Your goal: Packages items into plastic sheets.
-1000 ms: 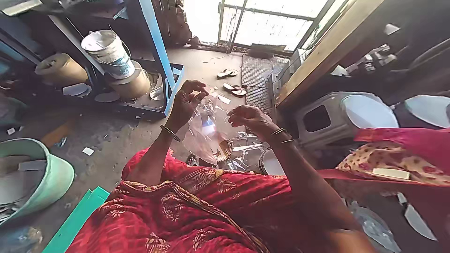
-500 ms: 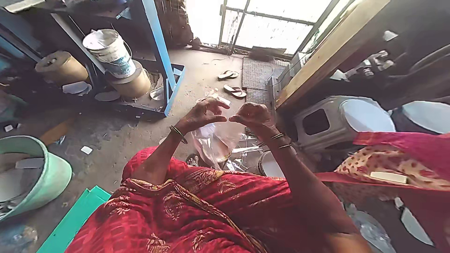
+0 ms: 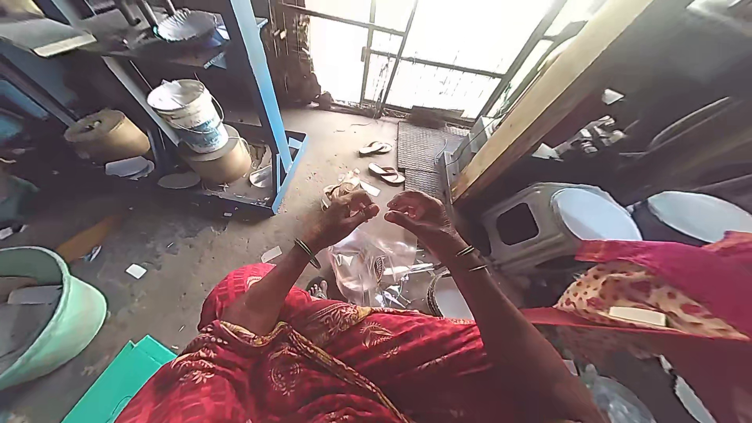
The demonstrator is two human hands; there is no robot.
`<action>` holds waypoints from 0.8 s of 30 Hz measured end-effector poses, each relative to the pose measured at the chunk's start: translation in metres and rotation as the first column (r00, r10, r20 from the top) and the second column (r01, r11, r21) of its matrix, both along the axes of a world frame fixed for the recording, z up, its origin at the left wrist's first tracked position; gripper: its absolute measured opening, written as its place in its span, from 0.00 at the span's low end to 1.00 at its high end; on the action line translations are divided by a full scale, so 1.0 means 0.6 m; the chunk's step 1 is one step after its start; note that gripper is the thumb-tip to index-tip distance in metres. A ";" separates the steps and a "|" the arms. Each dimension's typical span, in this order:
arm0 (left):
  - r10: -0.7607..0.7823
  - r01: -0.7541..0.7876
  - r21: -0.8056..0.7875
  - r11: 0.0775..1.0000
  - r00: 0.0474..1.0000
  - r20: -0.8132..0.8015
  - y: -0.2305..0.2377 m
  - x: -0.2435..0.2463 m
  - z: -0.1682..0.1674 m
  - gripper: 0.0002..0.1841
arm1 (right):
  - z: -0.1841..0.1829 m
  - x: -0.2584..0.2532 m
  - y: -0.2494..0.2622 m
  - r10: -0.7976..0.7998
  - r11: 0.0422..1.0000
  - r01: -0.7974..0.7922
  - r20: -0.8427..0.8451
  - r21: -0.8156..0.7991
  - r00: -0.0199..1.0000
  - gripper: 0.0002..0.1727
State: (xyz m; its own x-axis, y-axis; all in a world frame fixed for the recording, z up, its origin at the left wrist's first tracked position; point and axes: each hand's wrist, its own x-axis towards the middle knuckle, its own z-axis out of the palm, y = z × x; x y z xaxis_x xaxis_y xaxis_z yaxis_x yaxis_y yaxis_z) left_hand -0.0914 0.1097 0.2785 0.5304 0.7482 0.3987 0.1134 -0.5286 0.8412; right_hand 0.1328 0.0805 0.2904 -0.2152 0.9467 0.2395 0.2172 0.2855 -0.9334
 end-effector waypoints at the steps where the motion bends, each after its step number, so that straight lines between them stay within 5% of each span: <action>1: -0.001 0.001 0.027 1.000 1.000 0.010 0.002 0.002 -0.003 0.14 | 0.001 0.000 -0.001 0.004 1.000 -0.004 -0.024 -0.010 1.000 0.14; 7: 0.095 -0.090 -0.078 0.993 0.993 0.066 -0.013 0.008 0.004 0.26 | 0.003 -0.004 -0.003 0.070 0.997 -0.074 -0.101 -0.034 0.992 0.07; 12: -0.025 0.042 -0.271 0.962 0.998 0.064 -0.012 -0.016 0.015 0.30 | -0.002 -0.006 0.000 0.019 0.996 -0.037 -0.198 -0.086 0.980 0.04; 17: -0.062 0.103 -0.291 0.951 0.987 0.148 0.005 -0.038 0.013 0.05 | 0.000 0.006 0.012 -0.099 0.988 0.076 -0.177 -0.132 0.979 0.04; 24: 0.057 0.006 -0.257 0.966 0.970 0.235 0.004 -0.035 0.010 0.02 | -0.002 0.004 0.015 -0.125 0.988 0.115 -0.096 -0.098 0.988 0.05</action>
State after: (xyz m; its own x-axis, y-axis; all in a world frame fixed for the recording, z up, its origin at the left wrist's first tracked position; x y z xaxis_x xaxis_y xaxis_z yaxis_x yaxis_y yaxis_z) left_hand -0.1124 0.1120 0.2848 0.4223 0.8532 0.3060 -0.0966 -0.2933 0.9511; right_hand 0.1353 0.0893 0.2890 -0.0777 0.9833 0.1648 0.1479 0.1748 -0.9734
